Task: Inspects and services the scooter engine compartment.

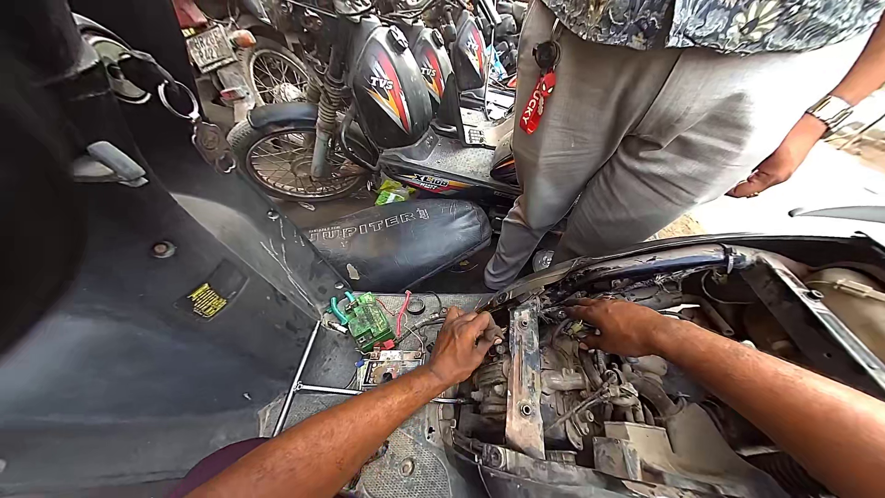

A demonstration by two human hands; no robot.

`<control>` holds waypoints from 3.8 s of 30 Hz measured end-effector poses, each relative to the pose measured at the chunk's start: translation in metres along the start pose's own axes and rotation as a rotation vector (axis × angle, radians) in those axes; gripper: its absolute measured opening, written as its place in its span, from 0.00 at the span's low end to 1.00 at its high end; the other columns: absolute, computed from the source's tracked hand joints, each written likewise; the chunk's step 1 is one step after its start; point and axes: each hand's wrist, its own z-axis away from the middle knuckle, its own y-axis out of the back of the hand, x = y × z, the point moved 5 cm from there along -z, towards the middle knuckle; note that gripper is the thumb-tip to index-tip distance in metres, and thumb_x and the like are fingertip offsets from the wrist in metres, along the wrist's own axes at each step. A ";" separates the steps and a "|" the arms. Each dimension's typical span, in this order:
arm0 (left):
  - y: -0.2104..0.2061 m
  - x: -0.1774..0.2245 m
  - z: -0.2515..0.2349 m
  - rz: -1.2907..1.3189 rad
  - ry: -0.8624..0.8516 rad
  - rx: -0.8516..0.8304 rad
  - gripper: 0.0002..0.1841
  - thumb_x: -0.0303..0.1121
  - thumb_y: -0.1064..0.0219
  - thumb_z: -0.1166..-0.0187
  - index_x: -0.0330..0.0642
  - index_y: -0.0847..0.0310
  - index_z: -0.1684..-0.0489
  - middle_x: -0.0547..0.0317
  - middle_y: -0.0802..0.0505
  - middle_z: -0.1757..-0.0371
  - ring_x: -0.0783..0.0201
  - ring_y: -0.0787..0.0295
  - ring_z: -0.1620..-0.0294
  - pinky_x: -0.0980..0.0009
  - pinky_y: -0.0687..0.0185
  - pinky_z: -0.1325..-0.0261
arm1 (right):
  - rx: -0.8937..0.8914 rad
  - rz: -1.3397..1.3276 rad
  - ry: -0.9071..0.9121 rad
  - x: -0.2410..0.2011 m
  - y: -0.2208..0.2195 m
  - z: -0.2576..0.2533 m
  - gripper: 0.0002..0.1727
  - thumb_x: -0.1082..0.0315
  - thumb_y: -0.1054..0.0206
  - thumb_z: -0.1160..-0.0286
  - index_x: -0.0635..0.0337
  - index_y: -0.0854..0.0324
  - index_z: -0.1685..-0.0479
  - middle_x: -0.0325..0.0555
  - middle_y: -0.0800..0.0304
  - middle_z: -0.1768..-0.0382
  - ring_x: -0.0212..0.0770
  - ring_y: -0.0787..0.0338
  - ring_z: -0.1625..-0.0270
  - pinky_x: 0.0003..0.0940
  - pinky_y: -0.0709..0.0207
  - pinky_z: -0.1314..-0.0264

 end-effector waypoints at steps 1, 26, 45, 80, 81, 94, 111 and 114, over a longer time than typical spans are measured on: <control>0.002 0.003 0.002 -0.024 -0.059 -0.034 0.07 0.45 0.30 0.20 0.57 0.12 0.65 0.79 0.09 0.66 0.78 0.16 0.61 0.63 0.30 0.38 | 0.002 0.001 0.003 0.000 -0.001 0.000 0.38 0.45 0.30 0.20 0.48 0.31 0.12 0.39 0.32 0.11 0.47 0.26 0.15 0.51 0.34 0.13; 0.047 -0.005 0.002 -0.161 0.174 -0.952 0.13 0.36 0.31 0.20 0.47 0.12 0.41 0.48 0.05 0.54 0.49 0.06 0.61 0.44 0.10 0.53 | 0.159 0.148 0.077 -0.055 0.058 -0.003 0.16 0.53 0.34 0.17 0.41 0.12 0.36 0.44 0.07 0.41 0.51 0.09 0.38 0.60 0.17 0.38; -0.008 0.006 -0.037 -0.209 0.207 -0.369 0.17 0.46 0.37 0.21 0.48 0.07 0.48 0.51 0.17 0.26 0.47 0.27 0.21 0.45 0.37 0.18 | 0.320 -1.786 -0.959 -0.090 -0.011 -0.029 0.40 0.37 0.47 0.12 0.63 0.34 0.18 0.64 0.23 0.25 0.56 0.16 0.29 0.51 0.20 0.31; -0.032 -0.037 -0.044 0.422 0.798 -0.455 0.24 0.57 0.24 0.31 0.49 0.06 0.49 0.49 0.05 0.44 0.46 0.14 0.33 0.30 0.41 0.21 | 0.311 -1.943 -0.812 -0.098 -0.028 -0.078 0.20 0.52 0.40 0.14 0.60 0.19 0.44 0.54 0.11 0.63 0.47 0.10 0.66 0.44 0.14 0.63; -0.034 -0.038 -0.042 0.471 0.839 -0.406 0.22 0.54 0.21 0.33 0.49 0.06 0.49 0.50 0.05 0.43 0.47 0.14 0.33 0.31 0.40 0.21 | 0.314 -1.931 -0.807 -0.095 -0.032 -0.081 0.21 0.51 0.40 0.14 0.60 0.19 0.43 0.55 0.10 0.61 0.48 0.09 0.64 0.46 0.14 0.61; -0.038 -0.029 -0.031 0.987 0.888 -0.260 0.18 0.37 0.25 0.23 0.40 0.12 0.39 0.42 0.11 0.36 0.49 0.16 0.32 0.46 0.23 0.27 | 0.397 -1.989 -0.800 -0.084 -0.043 -0.079 0.24 0.49 0.41 0.16 0.63 0.20 0.42 0.59 0.10 0.58 0.52 0.09 0.59 0.52 0.14 0.57; -0.027 -0.008 -0.022 -0.227 0.109 -0.786 0.21 0.39 0.35 0.20 0.58 0.16 0.28 0.48 0.27 0.14 0.40 0.42 0.10 0.31 0.56 0.12 | 0.371 -1.826 -0.853 -0.077 -0.045 -0.087 0.30 0.45 0.43 0.15 0.64 0.24 0.33 0.63 0.10 0.51 0.56 0.07 0.55 0.55 0.12 0.52; -0.014 -0.004 -0.026 -0.210 0.088 -0.881 0.20 0.38 0.35 0.20 0.60 0.14 0.29 0.53 0.20 0.19 0.42 0.37 0.13 0.29 0.52 0.15 | 0.293 -1.905 -0.830 -0.081 -0.041 -0.085 0.29 0.46 0.42 0.16 0.63 0.25 0.33 0.62 0.11 0.50 0.55 0.08 0.54 0.53 0.12 0.51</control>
